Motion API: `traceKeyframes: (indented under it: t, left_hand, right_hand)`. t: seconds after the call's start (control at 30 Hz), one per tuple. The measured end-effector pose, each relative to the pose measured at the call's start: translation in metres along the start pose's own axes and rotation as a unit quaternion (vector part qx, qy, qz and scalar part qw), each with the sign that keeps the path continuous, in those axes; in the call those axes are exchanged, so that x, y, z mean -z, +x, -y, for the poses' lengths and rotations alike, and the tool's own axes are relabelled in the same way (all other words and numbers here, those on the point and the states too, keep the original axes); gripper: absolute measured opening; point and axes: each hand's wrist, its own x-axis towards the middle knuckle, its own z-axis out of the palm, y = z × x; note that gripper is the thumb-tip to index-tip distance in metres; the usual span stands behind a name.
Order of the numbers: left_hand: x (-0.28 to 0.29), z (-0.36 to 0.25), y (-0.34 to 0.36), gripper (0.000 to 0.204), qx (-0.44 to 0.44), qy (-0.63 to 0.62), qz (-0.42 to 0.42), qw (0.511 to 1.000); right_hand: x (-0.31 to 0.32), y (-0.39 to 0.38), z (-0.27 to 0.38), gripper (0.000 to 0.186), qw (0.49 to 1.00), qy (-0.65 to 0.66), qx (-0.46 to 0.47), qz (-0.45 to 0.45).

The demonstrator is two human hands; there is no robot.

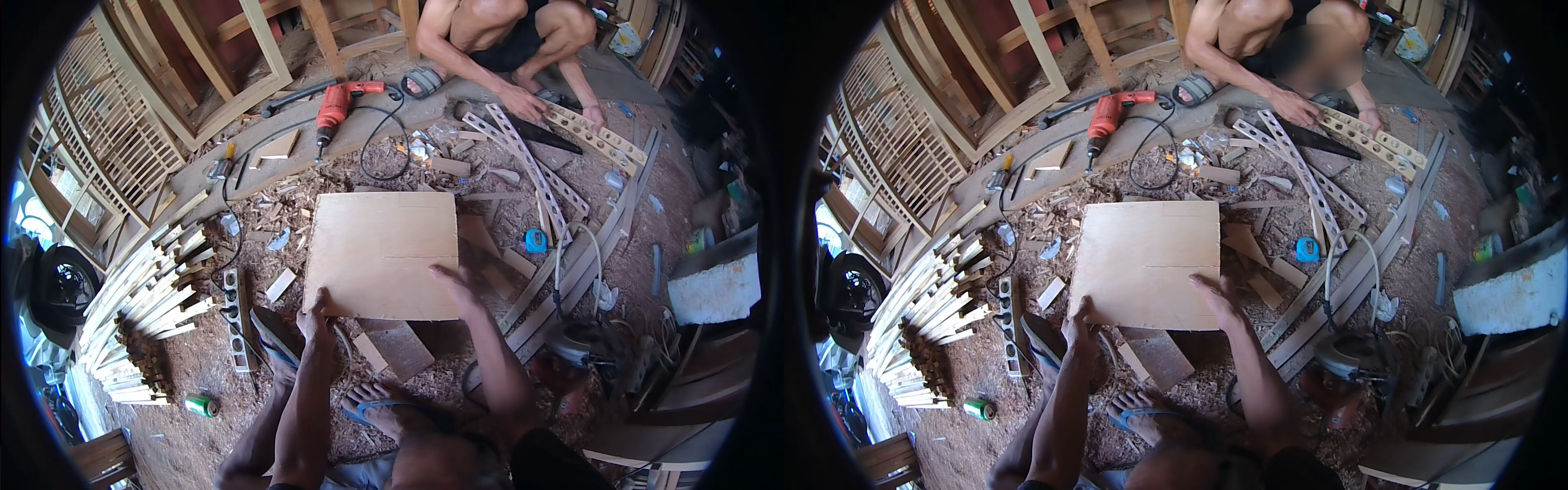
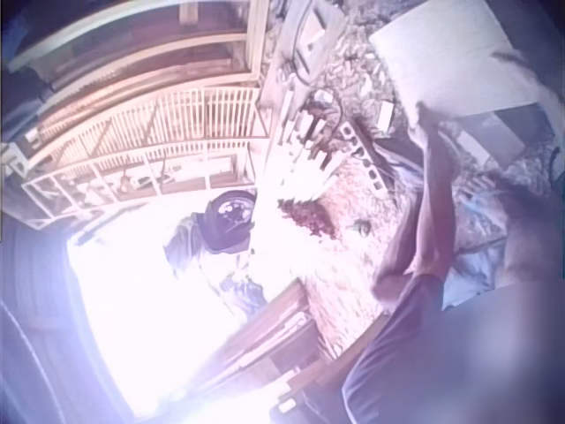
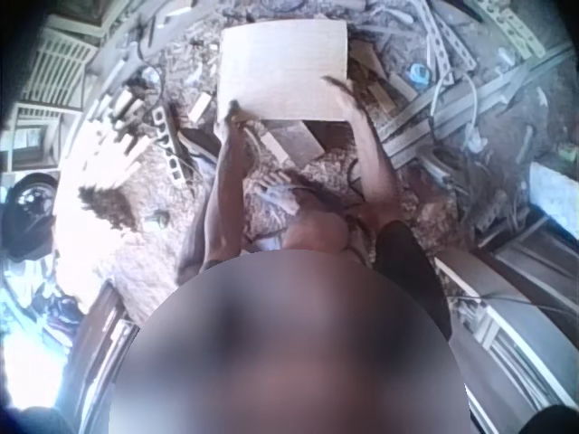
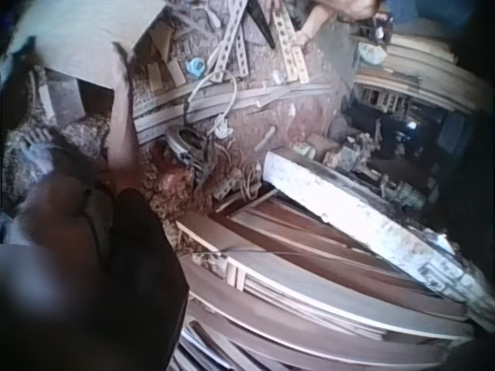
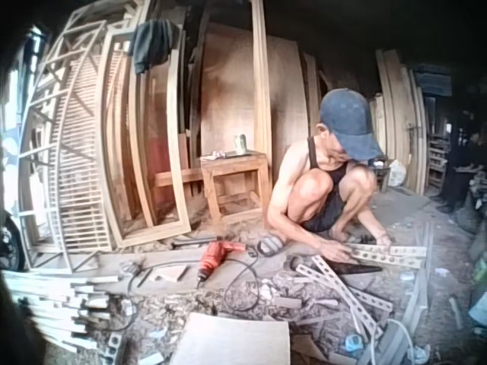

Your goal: The person cuts a square piece of plywood with a circular saw, then uses a hand saw to finish the cut. The person flips the wood and continues cutting along a marked line.

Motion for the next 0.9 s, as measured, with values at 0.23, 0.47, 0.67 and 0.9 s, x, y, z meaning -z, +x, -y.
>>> traceKeyframes:
  t: [0.23,0.47,0.67,0.9]
  left_hand:
    - [-0.020,0.011,-0.018,0.040,-0.007,-0.002,0.037,0.999]
    - [-0.020,0.017,-0.013,0.053,-0.019,-0.044,0.016,0.999]
    - [-0.019,0.023,-0.007,0.057,-0.030,-0.048,0.011,0.998]
    - [-0.024,0.017,-0.023,0.060,-0.029,0.015,-0.031,0.999]
  right_hand:
    - [-0.002,-0.005,-0.012,0.050,0.999,-0.016,-0.036,-0.029]
    - [-0.004,0.000,-0.014,0.045,0.998,-0.051,-0.012,-0.040]
    - [-0.008,-0.032,0.022,0.058,0.970,-0.193,0.097,-0.116]
    - [0.077,-0.210,0.056,0.047,0.708,-0.687,0.076,-0.141]
